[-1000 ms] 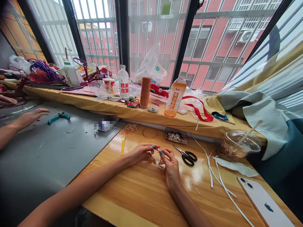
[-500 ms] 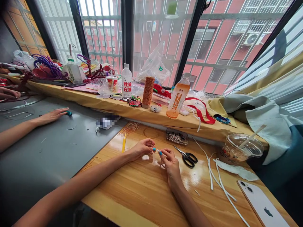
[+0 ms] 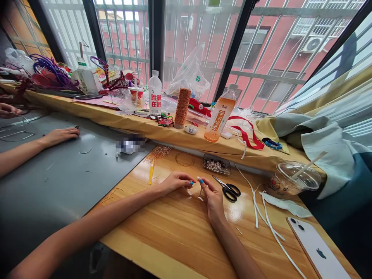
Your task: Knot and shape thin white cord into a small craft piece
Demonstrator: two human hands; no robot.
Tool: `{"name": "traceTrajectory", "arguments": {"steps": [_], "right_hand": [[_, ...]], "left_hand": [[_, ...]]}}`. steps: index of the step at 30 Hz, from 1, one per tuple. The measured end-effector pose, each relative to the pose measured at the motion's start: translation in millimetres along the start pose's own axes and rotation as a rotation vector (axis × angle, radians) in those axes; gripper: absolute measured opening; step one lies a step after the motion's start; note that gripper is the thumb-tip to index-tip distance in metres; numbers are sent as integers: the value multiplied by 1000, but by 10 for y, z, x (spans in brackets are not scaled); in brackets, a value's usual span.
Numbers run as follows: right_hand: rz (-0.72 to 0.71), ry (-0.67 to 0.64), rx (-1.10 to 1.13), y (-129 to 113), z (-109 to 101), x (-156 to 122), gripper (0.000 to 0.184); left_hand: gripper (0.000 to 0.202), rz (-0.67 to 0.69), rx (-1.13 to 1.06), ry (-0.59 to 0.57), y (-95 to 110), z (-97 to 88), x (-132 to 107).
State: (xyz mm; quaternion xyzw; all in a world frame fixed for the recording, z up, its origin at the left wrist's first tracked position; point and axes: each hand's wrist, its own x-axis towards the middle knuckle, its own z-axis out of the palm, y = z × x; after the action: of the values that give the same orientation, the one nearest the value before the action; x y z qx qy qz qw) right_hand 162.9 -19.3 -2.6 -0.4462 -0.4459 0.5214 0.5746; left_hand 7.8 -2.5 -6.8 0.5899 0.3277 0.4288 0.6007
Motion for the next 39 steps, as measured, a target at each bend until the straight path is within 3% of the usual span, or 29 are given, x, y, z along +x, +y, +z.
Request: {"name": "traceTrajectory", "arguments": {"steps": [15,24,32,39], "right_hand": [[35,-3,-5,9,20,-2,23],[-29,10,-70,4,6,-3,25],[-45,2,-85,12,0,13,26],[-8,12,-47,22,9,10,22]], "left_hand": [[29,-24,-22,-14,18,71,-27],[29,38,238,134,66,88,-58],[29,41,66,115,29,68,-27],[32,-51,-77,101,73,78,-40]]}}
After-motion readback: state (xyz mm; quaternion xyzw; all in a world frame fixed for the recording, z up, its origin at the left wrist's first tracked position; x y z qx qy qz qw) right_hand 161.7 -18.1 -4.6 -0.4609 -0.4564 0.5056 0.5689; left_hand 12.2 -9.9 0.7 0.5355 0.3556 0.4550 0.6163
